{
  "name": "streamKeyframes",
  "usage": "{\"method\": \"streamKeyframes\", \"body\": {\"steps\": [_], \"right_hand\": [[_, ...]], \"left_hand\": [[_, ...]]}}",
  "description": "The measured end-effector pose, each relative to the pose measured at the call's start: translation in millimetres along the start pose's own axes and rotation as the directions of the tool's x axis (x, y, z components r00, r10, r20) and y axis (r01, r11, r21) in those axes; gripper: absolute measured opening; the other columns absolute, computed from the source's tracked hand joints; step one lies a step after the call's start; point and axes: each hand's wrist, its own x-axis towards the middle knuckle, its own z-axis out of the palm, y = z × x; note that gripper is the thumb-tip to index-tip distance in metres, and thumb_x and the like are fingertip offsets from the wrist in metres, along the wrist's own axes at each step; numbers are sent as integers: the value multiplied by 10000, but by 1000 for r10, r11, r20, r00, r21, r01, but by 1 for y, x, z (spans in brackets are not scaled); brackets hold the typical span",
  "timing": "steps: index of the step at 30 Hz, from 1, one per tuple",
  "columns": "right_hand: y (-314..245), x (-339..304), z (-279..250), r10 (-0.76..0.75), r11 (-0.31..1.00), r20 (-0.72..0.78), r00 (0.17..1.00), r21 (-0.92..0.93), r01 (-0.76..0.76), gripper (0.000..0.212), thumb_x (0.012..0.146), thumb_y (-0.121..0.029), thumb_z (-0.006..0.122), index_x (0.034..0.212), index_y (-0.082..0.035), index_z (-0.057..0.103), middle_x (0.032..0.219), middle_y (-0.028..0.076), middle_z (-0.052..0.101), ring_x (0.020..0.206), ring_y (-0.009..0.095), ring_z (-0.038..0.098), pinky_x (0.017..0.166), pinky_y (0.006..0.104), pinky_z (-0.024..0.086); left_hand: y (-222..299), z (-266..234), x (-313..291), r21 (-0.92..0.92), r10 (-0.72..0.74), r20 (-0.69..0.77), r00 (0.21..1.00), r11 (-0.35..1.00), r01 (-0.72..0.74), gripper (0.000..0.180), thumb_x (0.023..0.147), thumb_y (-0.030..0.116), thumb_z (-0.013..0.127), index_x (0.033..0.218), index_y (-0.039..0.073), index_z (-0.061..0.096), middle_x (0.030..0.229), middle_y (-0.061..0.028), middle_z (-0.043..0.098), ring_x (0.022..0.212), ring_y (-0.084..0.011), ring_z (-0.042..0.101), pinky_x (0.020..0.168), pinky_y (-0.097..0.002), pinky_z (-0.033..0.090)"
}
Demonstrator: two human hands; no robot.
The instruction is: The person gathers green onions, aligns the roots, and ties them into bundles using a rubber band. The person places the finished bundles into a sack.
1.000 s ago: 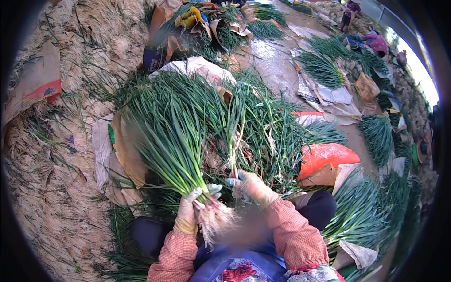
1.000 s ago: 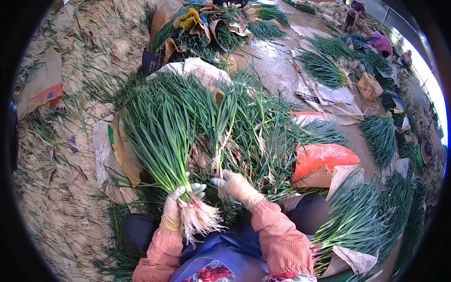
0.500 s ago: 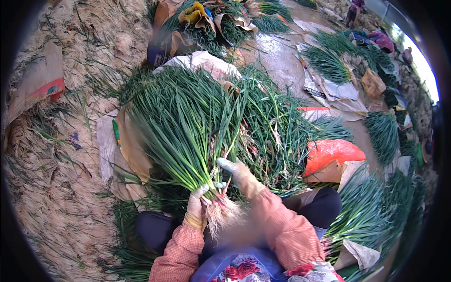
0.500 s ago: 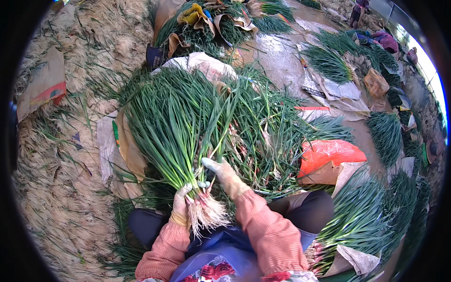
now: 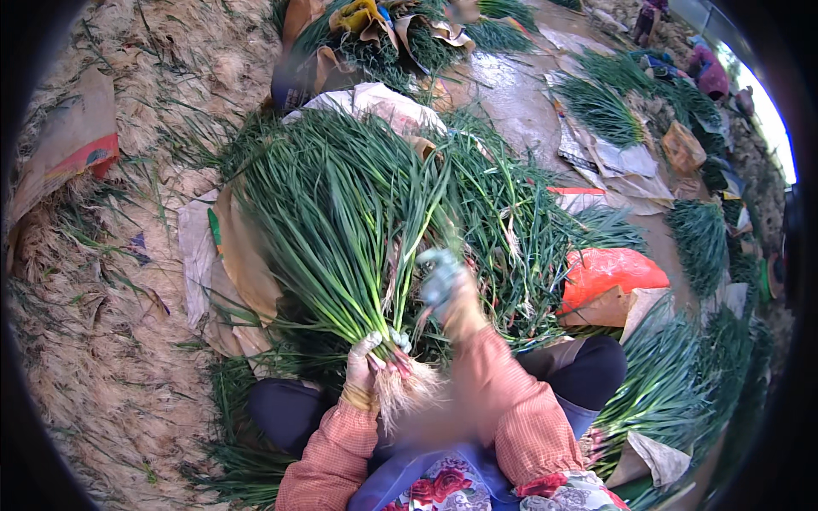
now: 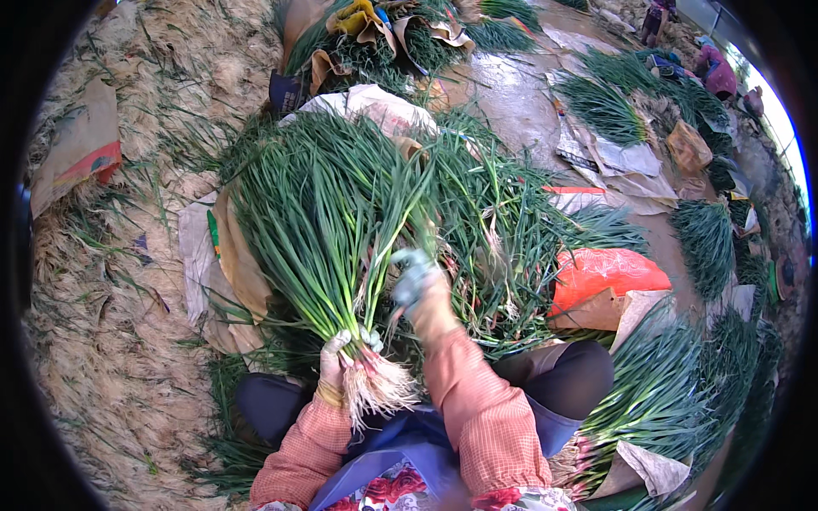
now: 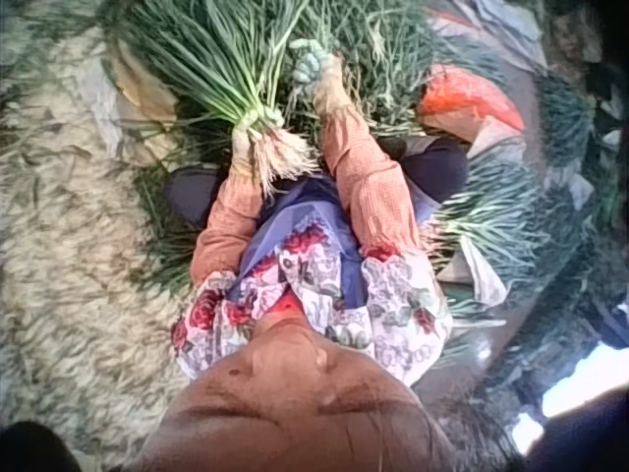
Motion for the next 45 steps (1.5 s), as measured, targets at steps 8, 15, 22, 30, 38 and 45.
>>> {"method": "streamKeyframes", "body": {"steps": [8, 15, 22, 30, 38, 45], "right_hand": [[-93, -15, -32, -503, -629, 375, 779, -777, -33, 304, 830, -341, 659, 972, -79, 598, 751, 82, 602, 690, 215, 635, 618, 372, 501], [-5, -14, 8, 93, -105, 38, 995, -993, 48, 673, 828, -517, 606, 1274, -26, 496, 1055, 242, 633, 1020, 326, 615, 882, 402, 468], [19, -30, -17, -334, -201, 542, 771, -840, 504, 140, 829, -172, 664, 901, -70, 601, 762, 149, 664, 664, 262, 668, 566, 351, 526], [-30, 15, 12, 133, -108, 111, 985, -986, 126, 400, 883, -272, 576, 1218, -55, 544, 923, 134, 675, 800, 202, 656, 723, 325, 523], [-4, 42, 42, 252, -736, 195, 948, -597, 319, 374, 856, -245, 500, 1157, -32, 560, 892, 156, 683, 823, 316, 672, 697, 406, 524], [-16, 45, 52, 579, -729, -11, 815, -453, 512, 298, 789, -177, 588, 1050, -39, 634, 959, 152, 675, 903, 308, 659, 747, 406, 521]], "left_hand": [[7, -17, -6, -18, -24, 26, 999, 1000, 24, 360, 847, 243, 536, 1036, -62, 560, 938, -213, 613, 813, -322, 624, 703, -422, 551], [-5, 18, 4, 142, 17, -123, 992, 990, 0, 322, 813, 169, 572, 999, -92, 600, 900, -201, 663, 721, -290, 655, 673, -381, 559], [-26, 8, 21, 103, 121, -170, 978, 989, -104, 193, 827, 110, 558, 920, -54, 601, 723, -185, 651, 521, -281, 627, 495, -345, 548], [-28, 13, 20, 127, 100, -171, 980, 989, -78, 205, 802, 52, 574, 985, -40, 568, 833, -168, 647, 594, -289, 646, 457, -337, 538], [-33, 10, 24, 295, 179, -238, 955, 950, -104, 180, 826, 18, 540, 996, -23, 582, 803, -137, 668, 589, -232, 647, 477, -265, 509], [-21, 41, 14, 377, 187, -180, 966, 920, -108, 125, 833, 53, 554, 914, -25, 610, 756, -99, 666, 470, -136, 557, 419, -214, 412]]}}
